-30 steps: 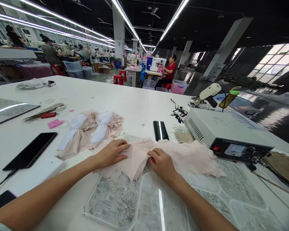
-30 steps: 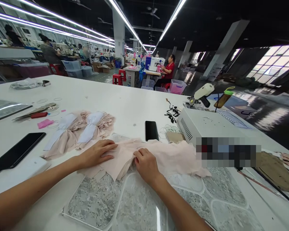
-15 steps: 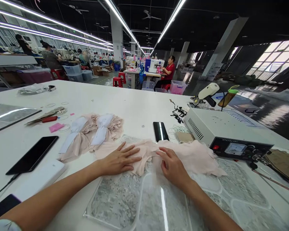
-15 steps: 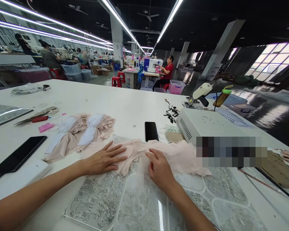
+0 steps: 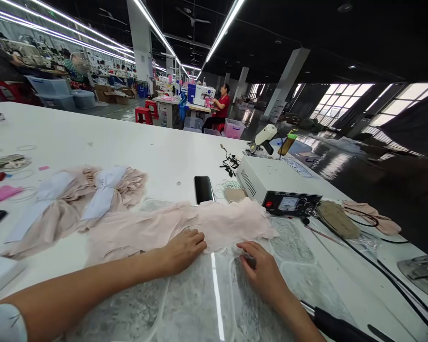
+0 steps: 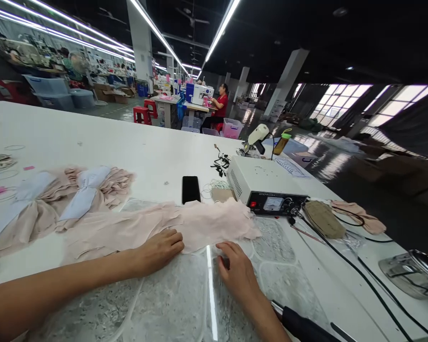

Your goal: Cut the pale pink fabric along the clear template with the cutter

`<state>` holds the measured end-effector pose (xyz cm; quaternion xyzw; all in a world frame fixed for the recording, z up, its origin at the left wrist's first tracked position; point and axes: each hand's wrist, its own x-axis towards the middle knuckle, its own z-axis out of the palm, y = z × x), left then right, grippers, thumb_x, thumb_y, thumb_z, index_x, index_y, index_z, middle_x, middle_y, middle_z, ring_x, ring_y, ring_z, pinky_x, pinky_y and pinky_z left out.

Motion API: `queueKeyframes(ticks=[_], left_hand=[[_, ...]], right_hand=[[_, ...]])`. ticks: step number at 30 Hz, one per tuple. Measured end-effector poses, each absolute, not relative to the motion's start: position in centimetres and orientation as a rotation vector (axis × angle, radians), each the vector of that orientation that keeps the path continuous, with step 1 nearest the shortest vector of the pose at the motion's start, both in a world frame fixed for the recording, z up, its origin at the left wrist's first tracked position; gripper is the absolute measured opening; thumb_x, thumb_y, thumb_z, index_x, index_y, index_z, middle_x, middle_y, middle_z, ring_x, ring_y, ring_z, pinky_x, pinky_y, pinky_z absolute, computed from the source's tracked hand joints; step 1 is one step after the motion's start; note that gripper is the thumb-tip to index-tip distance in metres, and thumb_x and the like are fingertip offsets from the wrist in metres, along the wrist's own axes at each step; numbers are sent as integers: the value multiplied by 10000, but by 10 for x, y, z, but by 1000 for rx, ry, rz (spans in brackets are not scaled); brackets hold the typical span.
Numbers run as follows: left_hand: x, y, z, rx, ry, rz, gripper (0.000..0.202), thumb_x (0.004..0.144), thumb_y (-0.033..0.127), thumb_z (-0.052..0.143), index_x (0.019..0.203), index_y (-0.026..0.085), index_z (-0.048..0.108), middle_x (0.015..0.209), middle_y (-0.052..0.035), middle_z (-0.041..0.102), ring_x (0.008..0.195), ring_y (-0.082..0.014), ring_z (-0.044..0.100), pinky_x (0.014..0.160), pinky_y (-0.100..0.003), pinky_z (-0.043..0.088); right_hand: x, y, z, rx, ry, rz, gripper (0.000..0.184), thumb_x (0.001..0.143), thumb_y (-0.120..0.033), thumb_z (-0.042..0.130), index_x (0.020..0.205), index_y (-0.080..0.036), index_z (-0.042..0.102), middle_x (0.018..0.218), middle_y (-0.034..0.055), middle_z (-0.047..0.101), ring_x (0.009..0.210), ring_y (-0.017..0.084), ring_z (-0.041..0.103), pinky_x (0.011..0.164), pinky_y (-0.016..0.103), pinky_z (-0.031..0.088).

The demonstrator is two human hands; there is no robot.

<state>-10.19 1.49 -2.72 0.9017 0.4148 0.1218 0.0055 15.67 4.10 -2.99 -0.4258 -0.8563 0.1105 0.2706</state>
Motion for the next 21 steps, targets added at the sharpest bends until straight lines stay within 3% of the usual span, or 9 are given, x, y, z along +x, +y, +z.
queueKeyframes(ticks=[3,8,13,17,19,21], left_hand=[[-99,12,-16,2820,1250,376,179,912,59,441,791,162,522,836,-55,588,711,-167,541,678,-278,431],[-118,-28,19,2666,972,321,129,857,74,494,785,179,518,1071,-45,594,902,-157,591,791,-233,444],[-150,-60,37,2407,990,110,183,796,49,508,764,216,576,842,3,619,709,-137,600,646,-207,436],[-139,-53,42,2405,1026,-13,225,882,96,475,752,206,622,777,-4,644,654,-136,622,592,-217,448],[-121,-39,36,2482,1004,80,214,952,157,447,955,198,657,1052,-45,678,907,-171,663,771,-236,504],[-104,-24,23,2641,952,159,282,978,232,461,1230,189,579,1369,-88,537,1249,-256,520,1059,-370,403]], right_hand=[[156,34,-31,-1077,-2331,251,316,818,-93,484,1072,-176,652,1043,112,693,967,222,669,818,380,591],[157,12,-33,-970,-2378,214,369,836,-89,496,1166,-203,616,1162,107,657,1106,245,603,932,439,537],[175,-12,-39,-966,-2393,267,294,854,-92,492,1100,-199,610,1051,100,669,988,244,628,856,445,559],[183,-11,-37,-1036,-2368,315,267,893,-117,454,1136,-157,558,1023,130,634,967,232,614,817,421,562],[179,-1,-32,-1073,-2373,334,311,885,-148,493,1193,-157,527,1103,142,610,1052,245,586,860,430,546],[171,10,-27,-1121,-2397,353,350,829,-183,597,1173,-170,538,1181,144,584,1124,270,550,890,438,531]])
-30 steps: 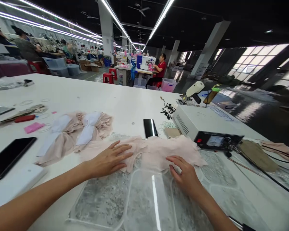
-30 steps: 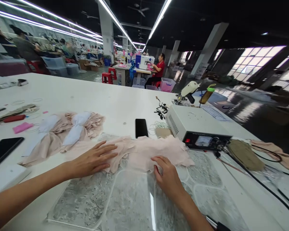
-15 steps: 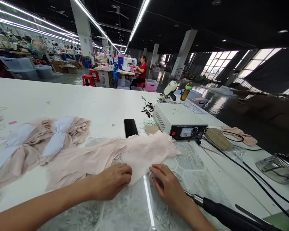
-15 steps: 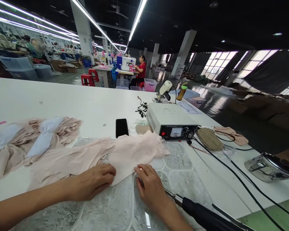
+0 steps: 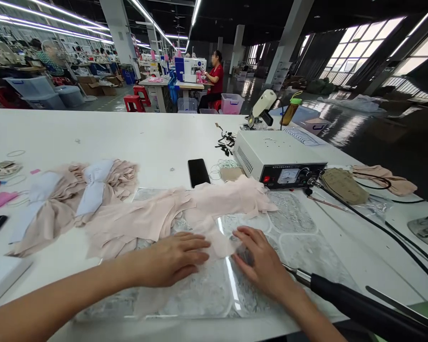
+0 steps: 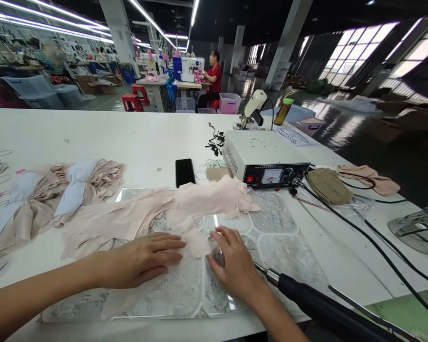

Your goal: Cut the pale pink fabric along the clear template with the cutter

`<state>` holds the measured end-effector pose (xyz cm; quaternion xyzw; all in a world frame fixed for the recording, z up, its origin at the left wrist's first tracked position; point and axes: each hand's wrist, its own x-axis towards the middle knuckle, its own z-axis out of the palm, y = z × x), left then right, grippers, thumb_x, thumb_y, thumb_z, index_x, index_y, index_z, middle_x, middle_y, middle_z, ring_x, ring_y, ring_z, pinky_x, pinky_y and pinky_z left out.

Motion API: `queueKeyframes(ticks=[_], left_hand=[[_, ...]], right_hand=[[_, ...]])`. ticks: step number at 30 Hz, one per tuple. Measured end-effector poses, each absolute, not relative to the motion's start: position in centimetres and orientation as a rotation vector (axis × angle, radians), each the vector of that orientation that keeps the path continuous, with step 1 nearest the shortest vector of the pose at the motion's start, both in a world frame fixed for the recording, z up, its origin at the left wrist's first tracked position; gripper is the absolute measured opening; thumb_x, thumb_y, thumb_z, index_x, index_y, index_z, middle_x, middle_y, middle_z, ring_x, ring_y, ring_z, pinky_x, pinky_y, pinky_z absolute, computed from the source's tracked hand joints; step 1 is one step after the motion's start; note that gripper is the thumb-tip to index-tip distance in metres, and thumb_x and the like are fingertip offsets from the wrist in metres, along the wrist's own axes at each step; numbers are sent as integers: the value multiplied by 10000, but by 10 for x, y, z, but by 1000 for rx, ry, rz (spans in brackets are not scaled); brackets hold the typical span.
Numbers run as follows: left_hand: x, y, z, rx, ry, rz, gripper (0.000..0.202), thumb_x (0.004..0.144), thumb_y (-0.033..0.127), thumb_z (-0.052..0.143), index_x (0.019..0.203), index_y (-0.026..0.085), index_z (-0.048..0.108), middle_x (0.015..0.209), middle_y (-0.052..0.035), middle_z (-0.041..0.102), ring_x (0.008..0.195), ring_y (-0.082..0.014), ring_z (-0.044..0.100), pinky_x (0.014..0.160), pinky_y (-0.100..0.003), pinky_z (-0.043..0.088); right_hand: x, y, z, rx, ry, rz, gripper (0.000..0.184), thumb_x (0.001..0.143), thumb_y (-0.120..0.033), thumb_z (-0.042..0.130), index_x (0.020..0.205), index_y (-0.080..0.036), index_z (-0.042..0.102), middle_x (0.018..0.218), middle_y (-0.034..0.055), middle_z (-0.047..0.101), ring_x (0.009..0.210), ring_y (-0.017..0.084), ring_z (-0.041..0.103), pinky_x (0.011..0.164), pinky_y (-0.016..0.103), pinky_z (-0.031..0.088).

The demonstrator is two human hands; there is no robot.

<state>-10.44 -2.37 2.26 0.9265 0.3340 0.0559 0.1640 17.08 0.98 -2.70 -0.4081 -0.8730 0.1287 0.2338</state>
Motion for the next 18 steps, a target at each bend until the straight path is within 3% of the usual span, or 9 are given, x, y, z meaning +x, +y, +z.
queueKeyframes(ticks=[2,5,10,18], left_hand=[[-94,-12,5,2735,934,89,426,985,317,481,1393,201,443,1489,-91,389,1375,-292,370,1144,-455,291],[-93,-8,-14,2749,986,33,515,999,374,454,1471,213,320,1526,-81,304,1417,-278,287,1177,-473,213],[-101,-22,-12,2766,946,21,503,1009,358,439,1477,228,305,1534,-61,276,1430,-256,253,1201,-466,119],[-90,-19,-11,2814,816,177,459,994,294,477,1430,180,390,1482,-95,395,1390,-272,349,1194,-508,143]], right_hand=[[164,18,-22,-1161,-2431,376,248,755,-189,678,984,-179,583,1129,120,606,1083,272,562,874,418,527],[162,20,-16,-1239,-2475,399,136,753,-132,639,733,-199,522,880,55,639,854,216,605,724,348,525],[180,6,-6,-1406,-2488,434,130,849,-132,475,750,-215,491,601,-28,585,480,138,516,464,272,392],[204,-9,2,-1477,-2406,376,163,892,-187,423,771,-227,525,629,-10,620,472,138,563,445,261,416]])
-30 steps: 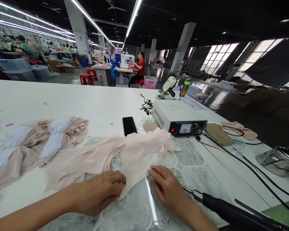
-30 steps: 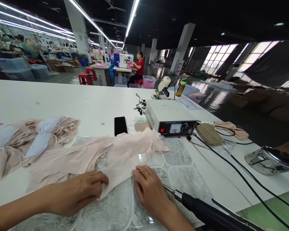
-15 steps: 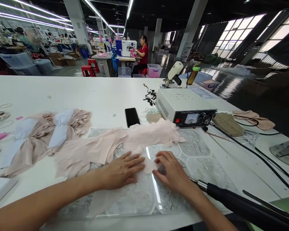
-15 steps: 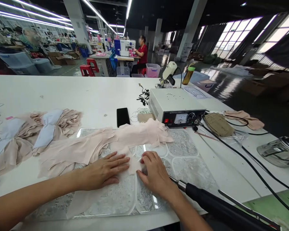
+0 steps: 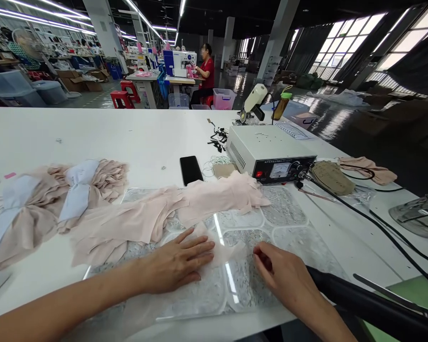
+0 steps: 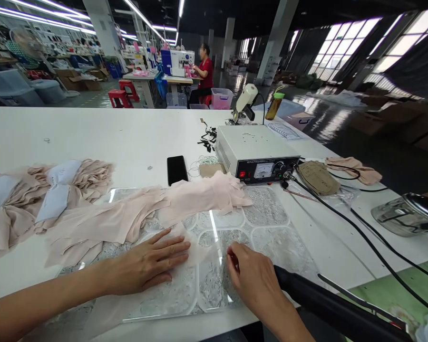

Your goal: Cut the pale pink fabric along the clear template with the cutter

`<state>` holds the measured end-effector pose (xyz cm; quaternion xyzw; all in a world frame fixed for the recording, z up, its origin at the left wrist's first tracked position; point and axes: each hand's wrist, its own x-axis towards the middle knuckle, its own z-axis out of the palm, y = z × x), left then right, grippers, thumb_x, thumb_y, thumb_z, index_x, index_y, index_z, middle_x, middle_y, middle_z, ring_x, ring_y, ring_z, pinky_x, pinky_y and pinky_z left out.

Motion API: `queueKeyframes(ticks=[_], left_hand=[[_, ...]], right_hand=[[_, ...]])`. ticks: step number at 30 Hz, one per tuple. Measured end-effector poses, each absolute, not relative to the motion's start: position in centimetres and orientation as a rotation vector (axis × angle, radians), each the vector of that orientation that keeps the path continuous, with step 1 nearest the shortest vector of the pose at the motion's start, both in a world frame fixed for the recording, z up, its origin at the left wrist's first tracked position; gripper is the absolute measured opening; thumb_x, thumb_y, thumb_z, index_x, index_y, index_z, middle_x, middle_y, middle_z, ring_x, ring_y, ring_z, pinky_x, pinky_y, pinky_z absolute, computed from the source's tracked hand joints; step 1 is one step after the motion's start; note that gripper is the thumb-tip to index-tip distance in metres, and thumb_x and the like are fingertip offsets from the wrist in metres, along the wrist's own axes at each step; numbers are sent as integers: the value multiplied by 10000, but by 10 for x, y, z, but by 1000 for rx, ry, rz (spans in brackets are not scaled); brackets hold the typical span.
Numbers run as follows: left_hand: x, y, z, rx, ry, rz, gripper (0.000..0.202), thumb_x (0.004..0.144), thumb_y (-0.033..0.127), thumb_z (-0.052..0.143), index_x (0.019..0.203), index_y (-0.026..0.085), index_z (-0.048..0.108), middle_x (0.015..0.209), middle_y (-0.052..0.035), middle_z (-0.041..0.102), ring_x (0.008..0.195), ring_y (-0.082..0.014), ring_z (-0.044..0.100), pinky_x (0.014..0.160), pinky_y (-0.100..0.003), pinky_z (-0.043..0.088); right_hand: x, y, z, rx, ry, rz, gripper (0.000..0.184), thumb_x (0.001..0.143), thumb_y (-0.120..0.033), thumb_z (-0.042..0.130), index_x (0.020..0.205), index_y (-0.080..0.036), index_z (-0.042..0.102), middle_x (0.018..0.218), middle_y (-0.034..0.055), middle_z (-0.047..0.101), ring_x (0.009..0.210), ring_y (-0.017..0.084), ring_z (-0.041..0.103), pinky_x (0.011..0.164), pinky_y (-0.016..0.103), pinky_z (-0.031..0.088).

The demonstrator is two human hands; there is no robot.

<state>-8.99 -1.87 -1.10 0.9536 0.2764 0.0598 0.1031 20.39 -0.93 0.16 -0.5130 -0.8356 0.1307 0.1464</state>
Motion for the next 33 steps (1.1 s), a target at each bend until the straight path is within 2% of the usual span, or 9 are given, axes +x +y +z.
queueKeyframes(ticks=[4,6,9,13,16,20,25,28,33], left_hand=[[-83,-11,-15,2850,734,136,478,987,303,490,1437,188,377,1487,-92,386,1390,-272,348,1189,-499,181],[-83,-10,-15,2882,728,107,489,990,308,486,1445,183,360,1493,-92,373,1388,-275,351,1184,-493,202],[-85,-13,-13,2925,745,75,485,996,294,471,1450,174,348,1507,-87,346,1390,-282,344,1176,-482,233],[-88,-18,-8,2934,737,83,477,1001,298,460,1449,176,351,1497,-94,367,1391,-288,342,1167,-486,252],[-85,-16,-4,2905,705,125,461,1002,294,458,1435,163,370,1472,-103,412,1378,-281,369,1170,-490,238],[-73,-7,-2,2861,628,191,436,1015,283,420,1432,163,375,1444,-105,452,1366,-264,392,1177,-479,225],[-65,-2,-14,2865,538,176,445,1024,328,395,1437,162,373,1461,-88,429,1366,-256,393,1179,-450,239],[-66,-4,-19,2880,565,204,440,1022,315,404,1438,175,376,1457,-88,435,1364,-250,397,1177,-450,247],[-68,-8,-13,2890,578,191,424,1021,303,408,1427,182,393,1424,-97,479,1351,-251,418,1167,-460,265]], right_hand=[[195,-2,-4,-1424,-2387,322,196,866,-141,449,990,-211,583,908,66,681,750,185,665,606,298,522],[187,4,-7,-1390,-2406,306,244,836,-111,488,1037,-209,585,996,76,667,891,198,656,698,305,534],[179,5,-10,-1391,-2453,269,139,810,-90,512,808,-205,591,790,37,646,708,183,633,572,282,491],[181,-4,-11,-1436,-2471,169,245,822,-79,471,618,-208,518,563,16,558,487,183,549,431,290,363],[188,-12,-8,-1424,-2450,122,237,858,-103,437,673,-197,550,610,34,576,487,185,554,405,290,345],[196,-24,-8,-1282,-2450,155,212,890,-118,409,898,-201,604,795,51,637,669,174,631,524,278,491],[201,-30,-24,-1171,-2381,11,431,847,-6,360,1207,-164,538,1012,116,645,902,190,655,714,294,571],[200,-29,-33,-1197,-2388,-51,483,795,47,349,1165,-161,581,1043,129,648,900,218,661,698,330,583],[199,-30,-37,-1262,-2375,-120,433,775,62,351,1076,-97,619,996,162,666,853,255,673,641,356,590]])
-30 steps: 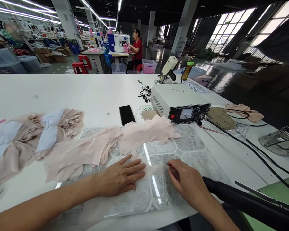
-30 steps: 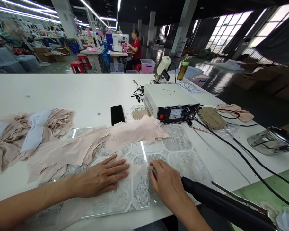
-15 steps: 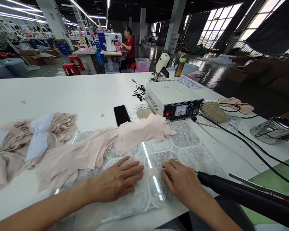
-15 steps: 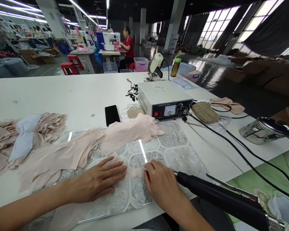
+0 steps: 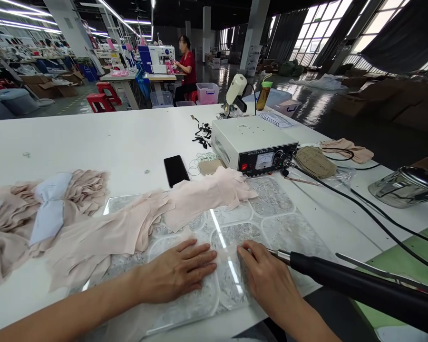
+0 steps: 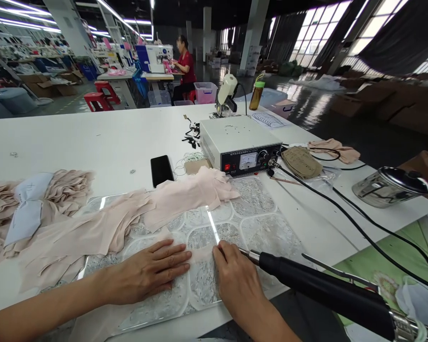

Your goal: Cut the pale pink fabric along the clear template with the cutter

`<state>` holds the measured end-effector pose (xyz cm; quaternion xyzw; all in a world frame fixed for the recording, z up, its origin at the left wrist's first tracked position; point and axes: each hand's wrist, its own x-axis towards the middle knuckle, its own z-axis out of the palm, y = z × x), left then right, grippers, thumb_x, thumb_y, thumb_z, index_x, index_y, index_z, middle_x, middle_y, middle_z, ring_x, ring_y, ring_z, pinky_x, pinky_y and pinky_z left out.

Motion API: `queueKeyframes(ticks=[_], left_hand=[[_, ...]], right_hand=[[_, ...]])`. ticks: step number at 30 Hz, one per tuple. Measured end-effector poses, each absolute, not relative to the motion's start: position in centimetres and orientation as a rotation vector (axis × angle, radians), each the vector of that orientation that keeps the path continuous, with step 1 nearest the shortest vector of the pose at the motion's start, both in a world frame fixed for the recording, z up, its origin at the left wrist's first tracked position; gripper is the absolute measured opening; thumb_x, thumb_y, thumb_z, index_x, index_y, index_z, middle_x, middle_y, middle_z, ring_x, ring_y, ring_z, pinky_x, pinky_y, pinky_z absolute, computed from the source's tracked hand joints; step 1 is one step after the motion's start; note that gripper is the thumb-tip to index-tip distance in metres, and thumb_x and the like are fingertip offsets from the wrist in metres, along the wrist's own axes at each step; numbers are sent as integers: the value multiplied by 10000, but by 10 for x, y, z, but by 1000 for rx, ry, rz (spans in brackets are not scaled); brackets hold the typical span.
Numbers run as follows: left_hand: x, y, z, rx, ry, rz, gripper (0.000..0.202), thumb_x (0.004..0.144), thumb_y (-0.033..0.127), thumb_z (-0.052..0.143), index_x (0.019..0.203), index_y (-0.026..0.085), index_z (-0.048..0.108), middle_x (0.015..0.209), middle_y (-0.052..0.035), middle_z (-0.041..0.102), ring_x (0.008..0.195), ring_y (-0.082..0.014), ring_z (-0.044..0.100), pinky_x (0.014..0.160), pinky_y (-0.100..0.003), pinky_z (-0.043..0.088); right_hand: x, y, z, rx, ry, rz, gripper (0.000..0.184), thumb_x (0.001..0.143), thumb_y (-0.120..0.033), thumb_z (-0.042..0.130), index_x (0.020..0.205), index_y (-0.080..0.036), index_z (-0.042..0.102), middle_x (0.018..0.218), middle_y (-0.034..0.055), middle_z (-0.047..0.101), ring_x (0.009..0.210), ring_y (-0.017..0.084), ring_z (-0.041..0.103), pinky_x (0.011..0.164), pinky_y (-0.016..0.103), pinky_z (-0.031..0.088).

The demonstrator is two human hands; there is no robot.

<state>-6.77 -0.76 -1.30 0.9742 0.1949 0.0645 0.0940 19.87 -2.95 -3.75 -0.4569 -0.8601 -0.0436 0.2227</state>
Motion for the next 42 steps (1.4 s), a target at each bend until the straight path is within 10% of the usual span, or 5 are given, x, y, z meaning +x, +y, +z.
queueKeyframes(ticks=[42], left_hand=[[-42,4,-16,2977,495,229,551,997,491,382,1407,123,388,1458,-156,420,1338,-302,408,1087,-454,338]], right_hand=[[205,-40,-58,-1285,-2368,-194,560,792,24,367,1284,-175,543,1083,131,642,913,223,639,628,286,580]])
